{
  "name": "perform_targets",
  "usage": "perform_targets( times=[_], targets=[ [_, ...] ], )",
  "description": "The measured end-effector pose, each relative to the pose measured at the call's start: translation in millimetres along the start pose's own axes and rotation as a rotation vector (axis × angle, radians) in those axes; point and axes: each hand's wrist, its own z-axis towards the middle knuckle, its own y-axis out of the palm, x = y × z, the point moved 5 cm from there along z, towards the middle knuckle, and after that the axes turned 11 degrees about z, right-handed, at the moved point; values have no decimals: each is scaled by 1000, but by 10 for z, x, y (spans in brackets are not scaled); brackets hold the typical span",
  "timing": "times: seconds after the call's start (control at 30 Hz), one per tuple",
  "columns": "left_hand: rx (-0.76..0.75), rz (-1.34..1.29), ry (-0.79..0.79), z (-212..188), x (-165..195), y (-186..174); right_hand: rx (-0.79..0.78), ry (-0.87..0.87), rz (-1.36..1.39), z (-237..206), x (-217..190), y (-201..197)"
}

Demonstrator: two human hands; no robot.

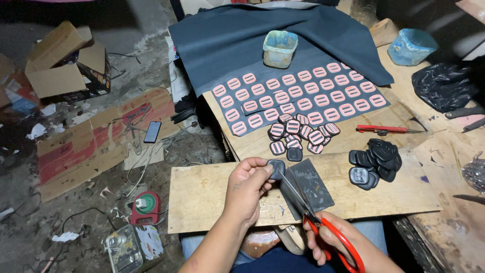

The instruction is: The person uses red-handled scissors to trim small black rubber pieces one by one, following a pink template on a larger sheet. Trimmed pieces are placed in a growing pile on the wooden work surface.

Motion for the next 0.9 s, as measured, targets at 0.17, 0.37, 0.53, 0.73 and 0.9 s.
perform_targets(
  times=[0.17,0.37,0.53,0.73,0.9],
  targets=[
    [-27,-23,-85,37,-6,-38,1,16,-46,30,-46,-68],
    [-18,-26,-128,106,-87,-105,-9,-7,-240,87,-108,-61],
    [-35,-42,-66,136,-85,-123,20,18,-245,80,-112,-54],
    [-20,153,-5,97,-21,-103,57,75,-240,77,-106,-97],
    [-16,144,20,67,-3,-83,94,43,-177,105,-41,-64]
  ],
)
